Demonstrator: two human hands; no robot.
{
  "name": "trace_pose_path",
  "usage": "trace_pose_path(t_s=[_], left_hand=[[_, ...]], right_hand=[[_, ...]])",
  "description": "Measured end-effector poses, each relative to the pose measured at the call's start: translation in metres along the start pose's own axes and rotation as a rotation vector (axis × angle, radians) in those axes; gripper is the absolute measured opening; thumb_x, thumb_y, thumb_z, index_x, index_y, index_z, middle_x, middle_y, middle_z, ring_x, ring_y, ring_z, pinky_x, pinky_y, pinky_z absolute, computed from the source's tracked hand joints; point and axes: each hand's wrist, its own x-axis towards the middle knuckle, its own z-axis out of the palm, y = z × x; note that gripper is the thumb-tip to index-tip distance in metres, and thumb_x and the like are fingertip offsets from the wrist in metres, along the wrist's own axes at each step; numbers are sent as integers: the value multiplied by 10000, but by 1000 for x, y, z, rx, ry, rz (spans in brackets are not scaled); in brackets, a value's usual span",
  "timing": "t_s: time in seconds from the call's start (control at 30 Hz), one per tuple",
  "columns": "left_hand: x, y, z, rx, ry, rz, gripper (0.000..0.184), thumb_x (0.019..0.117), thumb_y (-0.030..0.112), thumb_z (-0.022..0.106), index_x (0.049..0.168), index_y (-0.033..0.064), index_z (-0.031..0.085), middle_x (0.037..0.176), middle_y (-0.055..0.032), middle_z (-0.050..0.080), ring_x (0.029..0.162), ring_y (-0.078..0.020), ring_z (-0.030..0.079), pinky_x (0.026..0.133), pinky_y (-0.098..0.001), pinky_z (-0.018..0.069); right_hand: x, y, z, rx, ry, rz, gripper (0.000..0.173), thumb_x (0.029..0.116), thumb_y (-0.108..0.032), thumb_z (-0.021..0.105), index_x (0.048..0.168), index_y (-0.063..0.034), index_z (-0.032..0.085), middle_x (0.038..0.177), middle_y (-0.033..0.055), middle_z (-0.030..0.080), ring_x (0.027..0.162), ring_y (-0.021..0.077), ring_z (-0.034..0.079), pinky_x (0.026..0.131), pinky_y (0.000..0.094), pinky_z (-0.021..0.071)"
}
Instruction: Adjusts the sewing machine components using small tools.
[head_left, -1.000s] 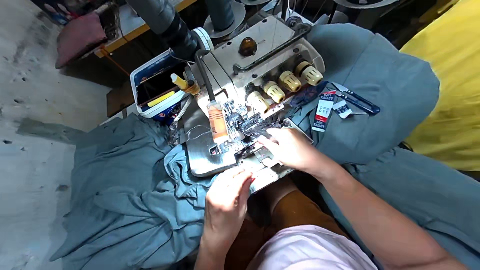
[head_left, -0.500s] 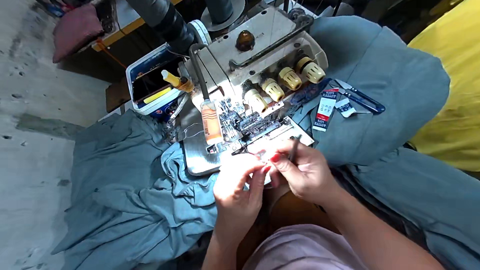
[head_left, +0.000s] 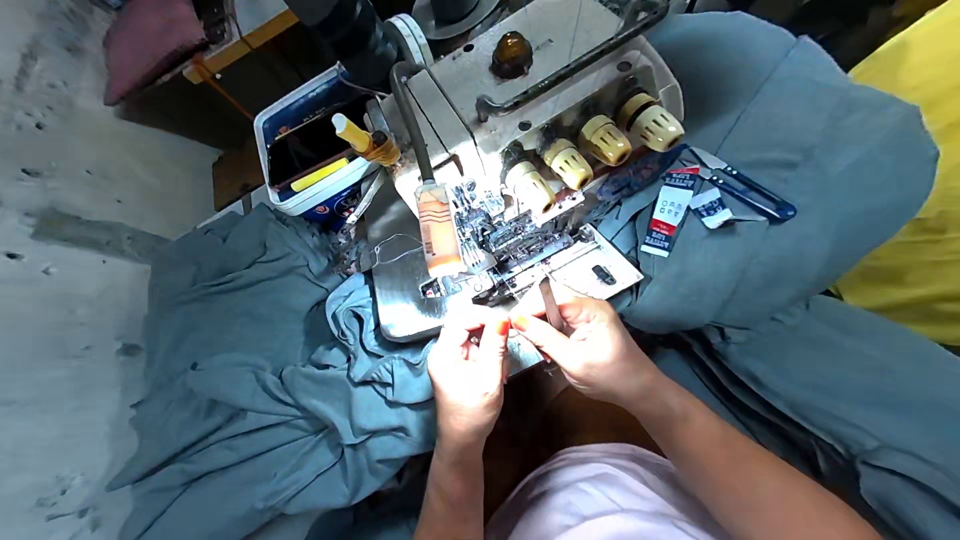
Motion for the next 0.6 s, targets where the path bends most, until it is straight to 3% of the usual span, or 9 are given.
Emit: trace_pose_path(t_s=[0.03, 0.1, 0.17, 0.23, 0.33, 0.43, 0.5, 0.53, 0.6], left_hand=[[-1, -2, -2, -68, -28, -17, 57, 966, 60, 646, 995, 101, 674, 851, 125, 671, 618, 81, 546, 523, -100, 458], [-2, -6, -6, -158, -99, -28, 201, 964, 149, 687, 1154, 86, 660, 925, 140, 675, 686, 81, 562, 573, -105, 471], [-2, -12, -6, -207, -114, -33, 248, 961, 155, 697, 1195, 75, 688, 954, 125, 690, 708, 78, 566, 599, -108, 473], [-2, -14, -1, -265, -73, -47, 127, 957, 120, 696, 1066, 92, 755, 945, 82, 728, 685, 70, 580, 591, -112, 481], [0, -9, 7, -351, -1, -71, 73, 940, 54, 697, 897, 98, 736, 835, 53, 714, 613, 57, 571, 538, -108, 466], [0, -4, 9, -379, 29, -86, 109, 918, 11, 702, 850, 97, 706, 772, 57, 686, 565, 64, 539, 496, -102, 439], [1, -2, 8, -358, 37, -94, 111, 901, 29, 727, 834, 111, 697, 742, 78, 653, 549, 66, 520, 483, -100, 431], [0, -1, 7, -340, 39, -96, 114, 900, 41, 735, 827, 118, 692, 743, 86, 642, 550, 67, 519, 483, -98, 433], [0, 2, 5, -307, 56, -108, 134, 922, -13, 679, 835, 89, 686, 780, 52, 676, 575, 48, 567, 496, -100, 468]], right_hand=[[1, -1, 0, 25, 1, 12, 123, 942, -31, 613, 847, -45, 690, 795, -106, 585, 667, -121, 502, 613, 47, 437], [1, -1, 0, 43, -2, 23, 127, 939, -22, 616, 848, -55, 696, 794, -114, 592, 665, -120, 510, 616, 49, 446], [0, -1, 2, 51, -7, 24, 129, 938, -23, 619, 836, -60, 688, 791, -114, 587, 667, -119, 511, 615, 51, 446], [0, 0, 3, 57, -5, 19, 124, 933, -21, 623, 834, -63, 685, 784, -119, 589, 667, -121, 514, 616, 52, 449], [0, 1, 3, 55, -5, 2, 136, 941, -26, 619, 821, -67, 670, 772, -121, 577, 667, -120, 505, 616, 52, 439], [-1, 2, 2, 55, 5, -19, 86, 945, -38, 629, 895, -46, 699, 805, -118, 600, 661, -125, 504, 604, 49, 439], [-4, 3, -4, 36, 15, -39, 144, 943, -53, 637, 1050, 4, 714, 893, -90, 632, 669, -121, 505, 605, 52, 450], [-5, 4, -9, 15, 25, -56, 186, 944, -67, 626, 1096, -2, 709, 938, -85, 645, 673, -120, 504, 605, 57, 451], [-6, 6, -27, 21, 79, -75, 174, 988, -126, 585, 1061, -94, 740, 1025, -92, 677, 674, -98, 533, 587, 83, 467]])
